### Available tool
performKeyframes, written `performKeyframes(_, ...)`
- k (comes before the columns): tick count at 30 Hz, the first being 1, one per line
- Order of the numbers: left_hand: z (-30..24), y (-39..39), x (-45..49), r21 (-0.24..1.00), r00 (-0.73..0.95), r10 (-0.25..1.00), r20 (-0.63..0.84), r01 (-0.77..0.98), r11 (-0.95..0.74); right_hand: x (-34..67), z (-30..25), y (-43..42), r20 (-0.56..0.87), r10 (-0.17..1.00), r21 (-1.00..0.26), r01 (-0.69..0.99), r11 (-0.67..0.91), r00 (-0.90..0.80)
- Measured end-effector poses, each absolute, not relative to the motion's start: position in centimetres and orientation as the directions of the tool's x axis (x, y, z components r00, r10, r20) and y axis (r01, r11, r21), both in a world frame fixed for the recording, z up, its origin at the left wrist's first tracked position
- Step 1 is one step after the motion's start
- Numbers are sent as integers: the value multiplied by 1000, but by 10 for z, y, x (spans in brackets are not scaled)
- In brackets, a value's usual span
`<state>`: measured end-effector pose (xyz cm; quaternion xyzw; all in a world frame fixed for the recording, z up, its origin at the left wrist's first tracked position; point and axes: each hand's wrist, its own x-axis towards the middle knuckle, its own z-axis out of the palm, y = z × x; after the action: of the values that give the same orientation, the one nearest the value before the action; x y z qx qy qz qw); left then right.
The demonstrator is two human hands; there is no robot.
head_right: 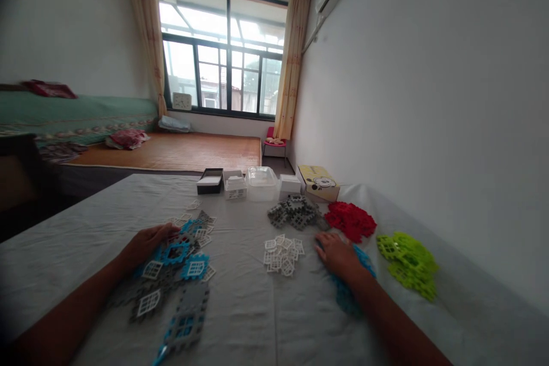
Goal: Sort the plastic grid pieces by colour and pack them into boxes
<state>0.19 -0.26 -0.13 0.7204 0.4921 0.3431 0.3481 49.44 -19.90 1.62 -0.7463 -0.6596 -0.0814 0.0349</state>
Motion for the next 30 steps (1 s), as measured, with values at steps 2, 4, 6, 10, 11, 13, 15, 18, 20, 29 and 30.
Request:
performKeyframes(2,1,-4,2,830,276,949,152,486,-274,506,14,-207,148,980,41,990,-138,130)
performKeyframes(4,2,-5,2,810,271,948,169,510,-290,510,15,-218,167,975,43,987,-158,149)
performKeyframes(6,3,-4,2,789,272,944,185,531,-308,506,19,-231,225,965,46,988,-148,134)
performKeyframes(10,3,-3,2,774,264,943,204,546,-321,483,17,-261,273,962,71,997,15,-34)
performKeyframes(11,3,-4,2,776,264,942,206,542,-322,479,13,-268,258,963,75,996,55,-73)
performKeyframes(13,2,-4,3,787,268,940,209,525,-324,477,5,-278,244,965,79,993,83,-100)
performKeyframes(15,1,-4,4,798,273,938,215,504,-330,481,-1,-281,261,962,87,995,58,-79)
performKeyframes(18,0,-5,7,800,285,931,230,490,-348,479,3,-270,309,950,96,995,15,-45)
performKeyframes(20,-1,-6,9,796,294,926,235,489,-357,461,12,-253,338,939,74,996,43,-65)
performKeyframes(29,1,-13,11,803,289,923,255,469,-369,355,22,-172,211,946,-90,958,271,-248)
performKeyframes(30,2,-13,11,797,289,919,268,469,-380,360,19,-170,198,952,-103,961,255,-232)
